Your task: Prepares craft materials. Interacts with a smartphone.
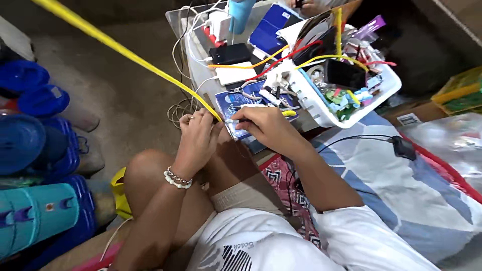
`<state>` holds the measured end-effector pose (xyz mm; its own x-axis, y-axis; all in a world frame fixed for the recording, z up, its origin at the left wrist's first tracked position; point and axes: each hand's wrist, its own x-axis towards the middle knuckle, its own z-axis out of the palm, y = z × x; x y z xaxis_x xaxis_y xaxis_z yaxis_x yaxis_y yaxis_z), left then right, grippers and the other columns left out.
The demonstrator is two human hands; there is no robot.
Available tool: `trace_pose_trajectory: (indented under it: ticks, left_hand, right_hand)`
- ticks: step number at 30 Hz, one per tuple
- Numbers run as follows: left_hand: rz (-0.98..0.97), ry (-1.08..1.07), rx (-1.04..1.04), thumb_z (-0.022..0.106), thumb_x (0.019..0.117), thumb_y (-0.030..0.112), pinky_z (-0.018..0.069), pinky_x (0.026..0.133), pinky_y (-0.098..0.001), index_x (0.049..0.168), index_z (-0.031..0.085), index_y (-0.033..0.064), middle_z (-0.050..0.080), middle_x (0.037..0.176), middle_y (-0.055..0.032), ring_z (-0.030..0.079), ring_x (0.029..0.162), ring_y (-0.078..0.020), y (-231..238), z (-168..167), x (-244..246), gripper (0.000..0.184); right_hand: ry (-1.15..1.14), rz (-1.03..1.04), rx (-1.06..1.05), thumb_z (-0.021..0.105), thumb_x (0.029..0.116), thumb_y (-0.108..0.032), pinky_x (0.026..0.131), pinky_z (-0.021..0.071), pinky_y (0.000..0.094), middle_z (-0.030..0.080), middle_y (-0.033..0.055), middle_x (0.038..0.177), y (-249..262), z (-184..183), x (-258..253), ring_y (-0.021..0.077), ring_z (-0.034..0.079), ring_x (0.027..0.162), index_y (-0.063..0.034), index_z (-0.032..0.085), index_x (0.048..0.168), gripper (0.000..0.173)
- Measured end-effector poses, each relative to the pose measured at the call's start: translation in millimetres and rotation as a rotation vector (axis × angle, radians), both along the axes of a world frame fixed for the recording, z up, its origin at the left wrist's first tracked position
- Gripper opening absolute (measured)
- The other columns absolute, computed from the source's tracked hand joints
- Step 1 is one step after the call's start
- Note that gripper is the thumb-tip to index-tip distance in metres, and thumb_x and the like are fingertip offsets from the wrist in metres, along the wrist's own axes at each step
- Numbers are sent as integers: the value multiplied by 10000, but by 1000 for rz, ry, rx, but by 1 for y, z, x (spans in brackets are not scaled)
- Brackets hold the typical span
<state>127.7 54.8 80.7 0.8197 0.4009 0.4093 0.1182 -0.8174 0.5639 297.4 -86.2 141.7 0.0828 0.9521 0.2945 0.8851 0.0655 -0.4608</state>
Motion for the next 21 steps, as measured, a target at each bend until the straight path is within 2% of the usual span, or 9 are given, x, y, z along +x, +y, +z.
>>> trace_pose_trajectory:
  ticks: [3,7,11,12,13,15,17,19,21]
  left_hand:
    - [-34,52,104,431,1084,282,340,1019,-571,1068,654,62,685,1025,-102,636,1039,-268,0,2,-4,314]
    - [-66,91,103,423,1087,276,390,971,-573,1048,671,55,711,1022,-104,672,999,-266,-1,1,-7,334]
    - [-52,112,90,452,1068,242,402,925,-567,1065,666,55,704,1008,-111,665,990,-282,-2,1,-6,284]
    - [-47,121,106,487,1030,188,400,925,-577,1071,665,50,705,1021,-120,667,1005,-295,-2,1,-6,228]
    - [-45,139,122,545,983,138,398,927,-590,1066,663,43,705,1030,-132,668,1021,-310,-2,3,-5,172]
    - [-52,202,147,658,876,87,398,941,-623,1104,683,27,715,1084,-147,670,1069,-333,-4,7,-5,238]
    - [-58,269,167,720,828,63,387,969,-637,1143,703,36,719,1130,-141,668,1094,-337,-7,10,-3,317]
    - [-68,255,235,642,910,121,377,969,-614,1151,704,49,730,1102,-137,679,1069,-330,-8,6,-1,259]
    - [-68,202,293,562,985,178,383,946,-587,1117,702,60,729,1039,-120,683,1011,-307,-9,2,0,226]
  right_hand:
    - [-4,24,5,627,1012,-181,763,592,321,727,54,946,4,-5,-4,149,698,822,-60,726,1081,171]
    - [-44,8,-36,636,1011,-245,773,595,378,729,42,948,6,-6,-2,175,710,844,-84,705,1124,208]
    - [-145,35,101,672,989,-235,921,553,435,717,81,1075,9,-2,-3,241,687,1011,-55,670,1180,263]
    - [-177,75,159,658,997,-217,986,532,448,703,102,1151,9,-1,-3,263,667,1106,-70,690,1164,226]
    - [-204,124,222,646,1001,-180,983,516,458,683,131,1161,10,1,-4,287,645,1116,-84,719,1131,178]
    - [-276,200,286,633,982,-86,997,482,464,685,135,1159,13,7,-6,303,627,1117,-130,771,1069,169]
    - [-344,237,207,615,967,-40,1012,477,456,685,93,1249,16,13,-7,296,617,1164,-165,785,1082,241]
    - [-367,254,100,604,959,-19,987,492,450,665,63,1319,21,15,-4,292,610,1178,-174,779,1137,294]
    - [-374,248,49,615,964,-28,972,505,456,671,69,1317,24,15,2,298,627,1157,-152,779,1118,257]
